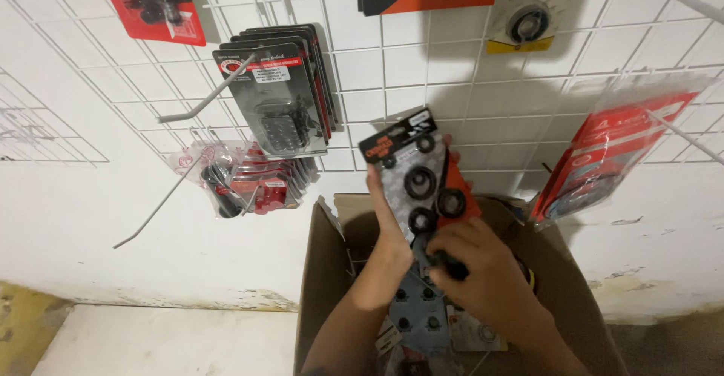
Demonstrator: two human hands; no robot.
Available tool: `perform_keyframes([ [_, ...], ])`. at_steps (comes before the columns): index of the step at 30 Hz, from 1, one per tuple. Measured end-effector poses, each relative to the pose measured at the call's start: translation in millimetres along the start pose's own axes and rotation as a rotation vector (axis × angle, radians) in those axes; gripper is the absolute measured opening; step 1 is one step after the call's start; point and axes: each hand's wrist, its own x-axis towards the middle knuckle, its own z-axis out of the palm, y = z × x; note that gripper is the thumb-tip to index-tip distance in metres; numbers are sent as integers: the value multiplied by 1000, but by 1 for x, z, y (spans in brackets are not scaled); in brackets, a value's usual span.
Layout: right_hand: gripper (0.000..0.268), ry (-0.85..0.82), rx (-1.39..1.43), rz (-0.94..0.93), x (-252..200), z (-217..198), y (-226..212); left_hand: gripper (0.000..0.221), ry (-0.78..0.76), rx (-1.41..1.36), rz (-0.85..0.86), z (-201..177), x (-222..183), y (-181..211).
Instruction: Clean dust off an automotive spare parts package using a cleaning rag.
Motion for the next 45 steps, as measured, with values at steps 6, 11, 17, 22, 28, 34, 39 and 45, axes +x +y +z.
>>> perform_keyframes([
  [6,39,247,-19,-51,8,4,-11,94,-319,-504,-213,-7,20,-16],
  [11,34,128,5,-96,1,10,-8,94,-315,-453,-180,-9,20,-7],
  [17,35,217,-111,-27,4,1,7,93,-310,-376,-125,-6,15,-6],
  [22,36,33,40,-39,-6,7,1,94,-295,-319,-88,-2,16,-11],
  [28,38,166,-70,109,3,-7,27,94,-298,-234,-52,-2,11,-13],
  [34,35,158,-71,125,4,-4,10,95,-294,-153,-10,1,2,-31],
  [39,31,269,15,119,10,-15,6,95,-309,-50,-10,10,-3,-27],
  [45,30,144,8,138,10,-29,16,95,-222,-222,1,13,3,-17],
])
